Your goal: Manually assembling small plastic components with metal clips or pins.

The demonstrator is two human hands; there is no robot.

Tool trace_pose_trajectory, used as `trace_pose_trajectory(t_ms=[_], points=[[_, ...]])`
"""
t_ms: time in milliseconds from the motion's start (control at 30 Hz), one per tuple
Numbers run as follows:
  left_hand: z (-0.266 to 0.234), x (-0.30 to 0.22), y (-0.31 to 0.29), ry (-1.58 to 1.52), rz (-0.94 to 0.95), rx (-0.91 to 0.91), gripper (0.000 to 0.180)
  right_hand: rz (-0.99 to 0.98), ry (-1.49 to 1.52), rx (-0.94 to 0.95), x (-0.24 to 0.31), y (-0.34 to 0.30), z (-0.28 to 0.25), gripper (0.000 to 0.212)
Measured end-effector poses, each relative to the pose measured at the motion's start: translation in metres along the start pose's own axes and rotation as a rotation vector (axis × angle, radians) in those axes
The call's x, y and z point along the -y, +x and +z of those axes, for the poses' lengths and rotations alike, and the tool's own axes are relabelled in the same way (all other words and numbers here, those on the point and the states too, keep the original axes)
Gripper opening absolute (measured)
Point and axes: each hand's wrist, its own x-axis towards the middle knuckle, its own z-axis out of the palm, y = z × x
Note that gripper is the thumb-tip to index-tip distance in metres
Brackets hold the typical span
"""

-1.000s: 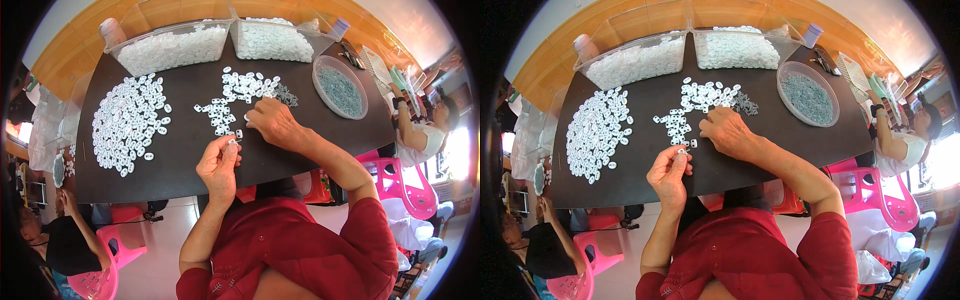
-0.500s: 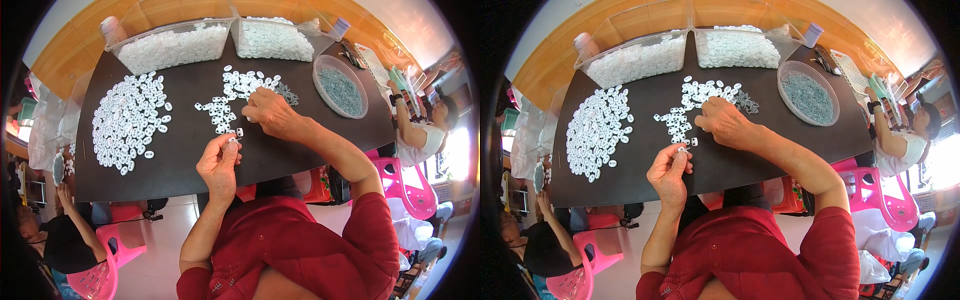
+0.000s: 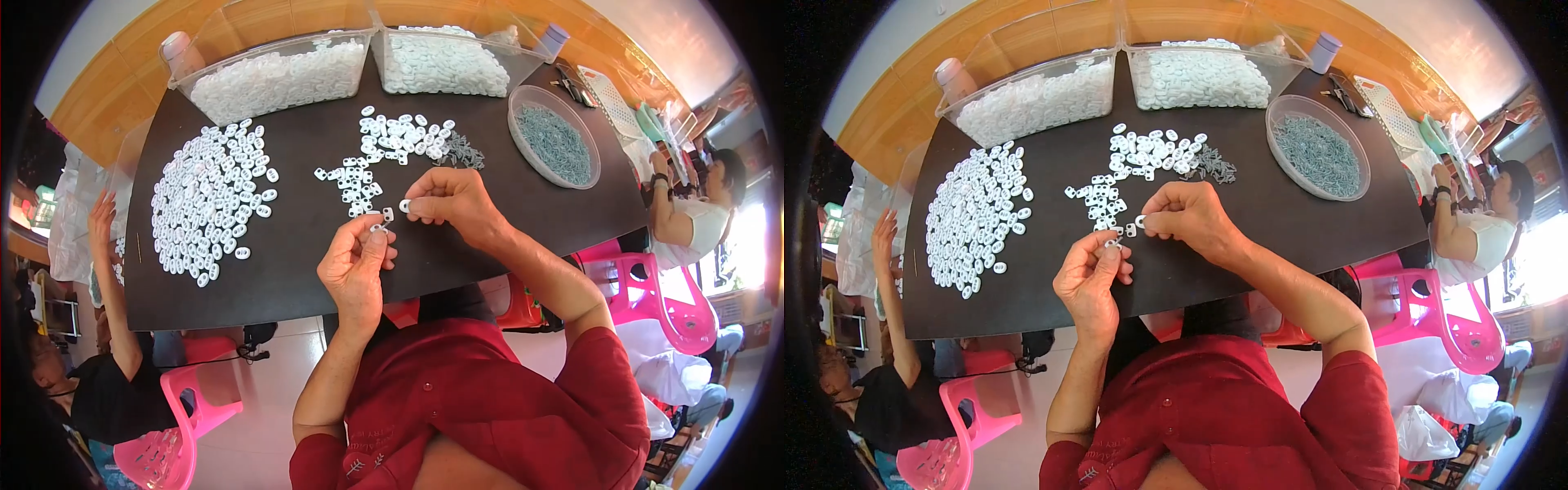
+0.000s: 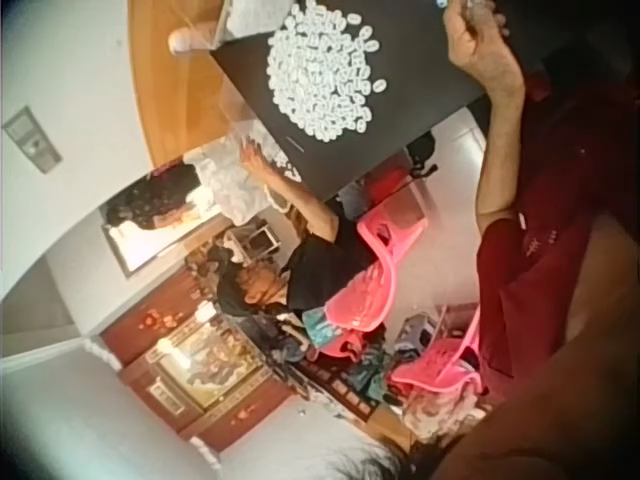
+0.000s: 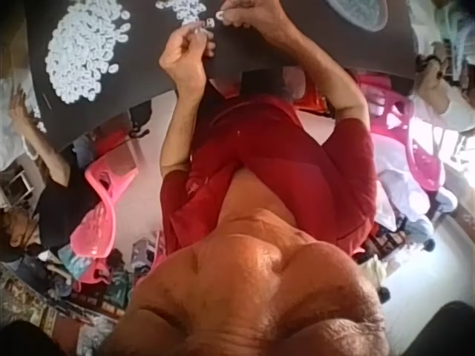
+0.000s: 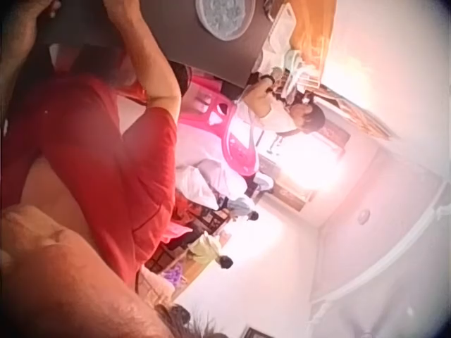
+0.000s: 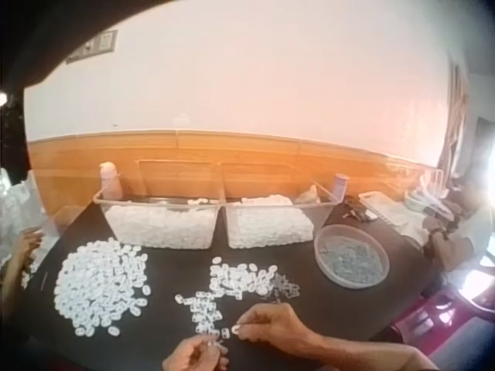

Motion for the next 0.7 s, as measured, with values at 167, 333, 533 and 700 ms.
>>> trace_pose_trajectory(t_ms=[167,333,533,700], points=[[0.007,-0.008,-0.002,-0.021,-0.043,-0.025,0.015,0.124,0.360,0.010,0.008,-0.008,0.011,0.016],[0.009,-0.011,-0.004,-0.018,-0.072,-0.041,0.015,0.140,0.404,-0.008,0.010,-0.008,0.016,0.016],[0.008,-0.010,-0.004,-0.016,-0.103,-0.057,0.014,0.093,0.373,-0.036,0.010,-0.009,0.022,0.016],[0.008,-0.011,-0.004,-0.013,-0.109,-0.067,0.014,0.066,0.331,-0.043,0.009,-0.010,0.026,0.016]])
